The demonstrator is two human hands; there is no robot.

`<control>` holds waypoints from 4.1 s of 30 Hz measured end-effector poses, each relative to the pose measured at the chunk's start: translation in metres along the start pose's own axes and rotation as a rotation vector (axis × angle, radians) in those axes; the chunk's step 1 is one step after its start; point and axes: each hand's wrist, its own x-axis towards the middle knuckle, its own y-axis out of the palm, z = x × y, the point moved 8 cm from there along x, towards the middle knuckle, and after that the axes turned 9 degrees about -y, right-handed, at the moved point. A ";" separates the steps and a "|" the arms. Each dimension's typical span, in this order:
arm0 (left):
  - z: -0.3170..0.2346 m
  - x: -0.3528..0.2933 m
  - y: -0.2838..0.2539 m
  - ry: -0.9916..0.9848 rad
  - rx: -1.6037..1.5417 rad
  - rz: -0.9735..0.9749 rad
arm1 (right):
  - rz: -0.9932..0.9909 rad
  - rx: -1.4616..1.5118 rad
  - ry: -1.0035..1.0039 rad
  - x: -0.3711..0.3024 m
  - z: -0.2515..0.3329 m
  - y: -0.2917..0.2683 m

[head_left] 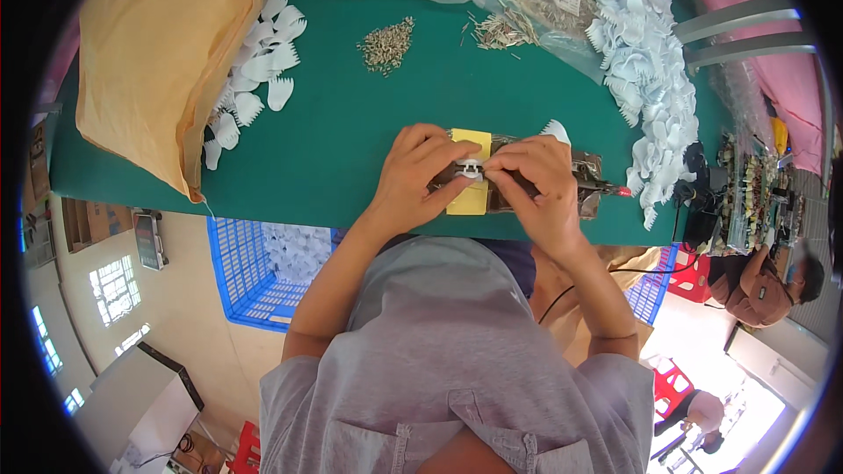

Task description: The person attaches metal fasteners to white fabric flower petals using a manual press tool.

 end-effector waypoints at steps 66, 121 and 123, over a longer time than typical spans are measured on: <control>0.013 -0.001 0.005 -0.051 -0.078 0.030 | 0.247 0.173 0.023 0.017 -0.004 0.023; 0.022 0.003 0.013 -0.215 -0.293 0.126 | -0.026 -0.496 0.286 -0.091 -0.098 -0.127; 0.023 0.002 0.015 -0.199 -0.284 0.112 | 0.045 -0.471 0.331 -0.083 -0.107 -0.135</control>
